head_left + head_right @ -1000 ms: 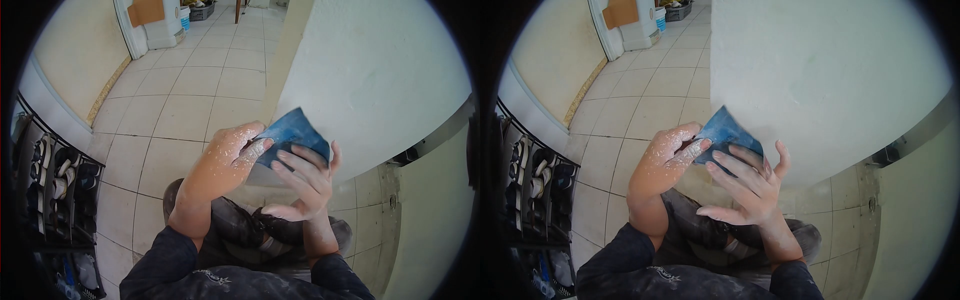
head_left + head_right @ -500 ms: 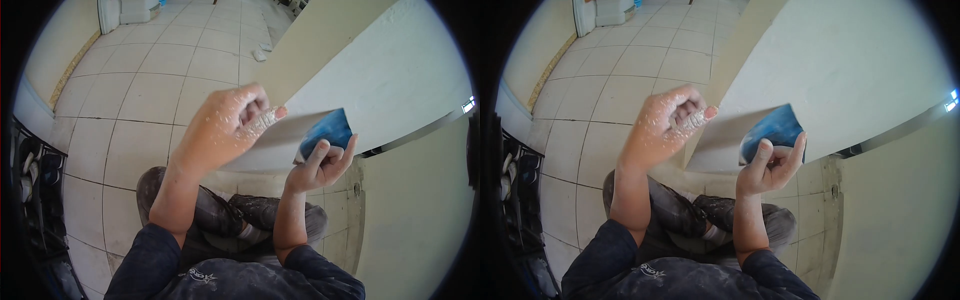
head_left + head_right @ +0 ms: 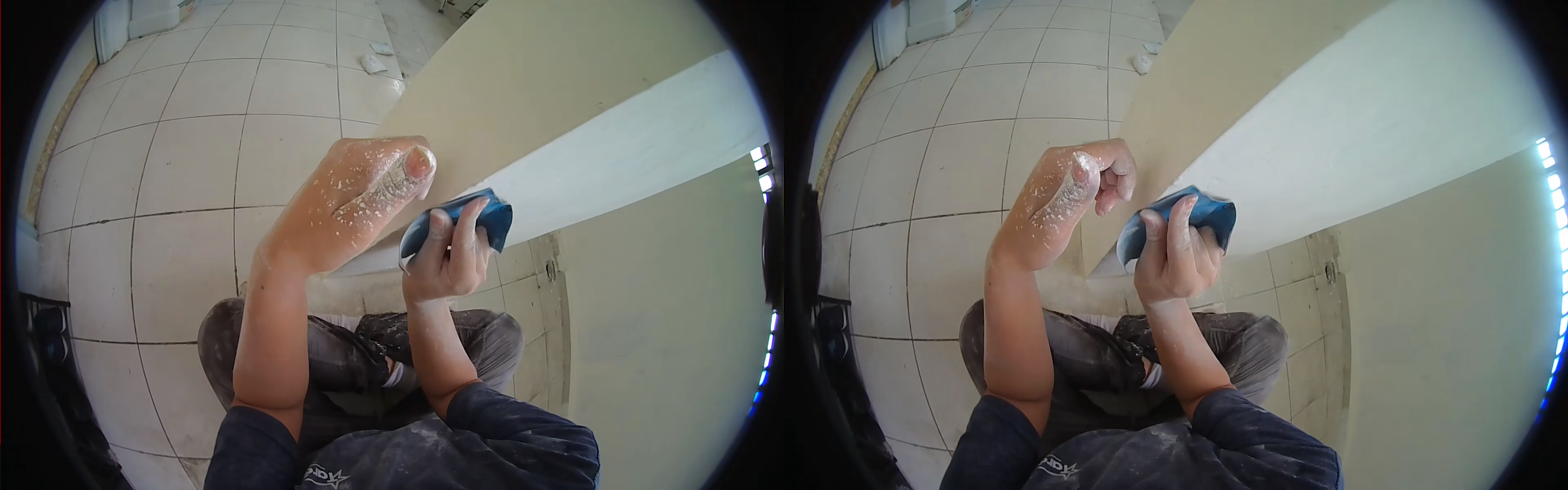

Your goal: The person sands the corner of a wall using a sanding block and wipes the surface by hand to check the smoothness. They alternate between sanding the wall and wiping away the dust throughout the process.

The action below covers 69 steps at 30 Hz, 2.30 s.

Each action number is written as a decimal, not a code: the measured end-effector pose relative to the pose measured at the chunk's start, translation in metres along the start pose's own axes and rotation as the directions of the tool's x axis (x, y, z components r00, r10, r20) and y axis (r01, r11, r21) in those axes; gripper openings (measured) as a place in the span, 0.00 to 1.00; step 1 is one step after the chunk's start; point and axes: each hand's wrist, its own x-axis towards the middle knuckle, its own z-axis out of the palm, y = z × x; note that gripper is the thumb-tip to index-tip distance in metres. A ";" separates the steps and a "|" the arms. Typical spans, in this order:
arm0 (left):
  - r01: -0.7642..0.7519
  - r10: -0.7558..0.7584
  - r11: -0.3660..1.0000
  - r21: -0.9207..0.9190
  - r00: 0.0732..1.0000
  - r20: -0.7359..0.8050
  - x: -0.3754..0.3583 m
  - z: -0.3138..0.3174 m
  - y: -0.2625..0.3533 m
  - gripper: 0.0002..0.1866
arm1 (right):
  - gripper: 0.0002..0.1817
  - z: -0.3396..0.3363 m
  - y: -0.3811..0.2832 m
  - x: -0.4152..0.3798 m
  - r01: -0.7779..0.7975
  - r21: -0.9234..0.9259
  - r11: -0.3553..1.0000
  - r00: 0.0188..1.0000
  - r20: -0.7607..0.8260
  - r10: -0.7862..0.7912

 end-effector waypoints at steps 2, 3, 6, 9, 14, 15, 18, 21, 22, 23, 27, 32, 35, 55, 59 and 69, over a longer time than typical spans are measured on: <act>0.020 -0.020 1.000 0.005 1.000 -0.019 0.003 -0.003 -0.004 0.26 | 0.18 -0.001 0.018 0.016 0.167 -0.087 0.982 0.984 -0.054 -0.172; 0.036 -0.036 0.999 0.007 0.999 -0.030 0.004 -0.004 -0.003 0.27 | 0.18 -0.001 0.020 0.032 0.174 -0.103 0.979 0.978 -0.101 -0.184; 0.105 -0.105 0.993 0.055 0.994 0.010 0.004 -0.008 0.001 0.30 | 0.15 0.004 0.008 0.081 0.031 -0.036 0.999 0.965 -0.258 -0.039; 0.051 -0.055 0.988 0.143 0.998 0.022 0.008 -0.011 0.005 0.25 | 0.15 0.008 -0.004 0.090 -0.056 0.074 0.996 0.953 -0.294 0.075; -0.052 0.057 0.978 0.200 0.998 -0.022 0.005 -0.021 0.005 0.17 | 0.11 0.013 0.007 0.020 0.056 -0.091 0.994 0.977 -0.199 -0.073; -0.060 0.067 0.980 0.192 0.997 -0.030 0.004 -0.020 0.005 0.18 | 0.11 0.015 0.007 0.024 0.055 -0.088 0.995 0.973 -0.219 -0.074; -0.001 0.006 0.982 0.189 1.000 -0.028 0.003 -0.018 0.010 0.19 | 0.13 0.019 -0.003 0.065 0.007 -0.038 0.999 0.947 -0.320 -0.019; 0.037 -0.030 0.979 0.200 0.999 -0.040 0.004 -0.015 0.015 0.20 | 0.14 0.023 -0.015 0.099 -0.006 0.126 0.992 0.915 -0.398 0.056; 0.047 -0.037 0.977 0.206 0.998 -0.052 0.004 -0.016 0.015 0.20 | 0.13 0.023 -0.016 0.095 -0.011 0.139 0.990 0.916 -0.396 0.066; 0.056 -0.042 0.986 0.155 0.995 -0.091 0.004 -0.019 0.014 0.21 | 0.13 0.021 -0.013 0.079 0.017 0.047 0.999 0.941 -0.339 0.000; 0.138 -0.075 0.975 0.175 0.943 -0.324 -0.002 -0.044 0.000 0.26 | 0.10 0.005 0.008 0.004 0.083 -0.129 0.988 0.986 -0.134 -0.100; 0.174 0.070 0.927 0.333 0.790 -0.609 0.005 -0.065 -0.026 0.29 | 0.11 0.018 0.007 0.067 0.049 0.046 0.998 0.932 -0.362 -0.029; 0.101 0.083 0.964 0.247 0.765 -0.639 0.015 -0.052 -0.035 0.29 | 0.14 0.019 -0.015 0.113 0.041 0.358 0.933 0.903 -0.412 0.119; 0.381 -0.297 0.909 0.167 0.875 -0.382 0.019 0.032 -0.064 0.48 | 0.11 -0.038 0.006 -0.022 -0.410 0.068 0.909 0.908 0.122 0.400; 0.381 -0.144 0.792 0.477 0.876 -0.461 0.023 0.022 -0.047 0.48 | 0.10 -0.062 0.002 -0.021 -0.566 0.087 0.820 0.822 0.127 0.555; 0.001 -0.014 0.999 0.052 0.965 0.261 -0.027 0.051 0.056 0.23 | 0.31 -0.124 -0.016 0.029 -0.627 0.736 -0.256 0.549 0.650 0.526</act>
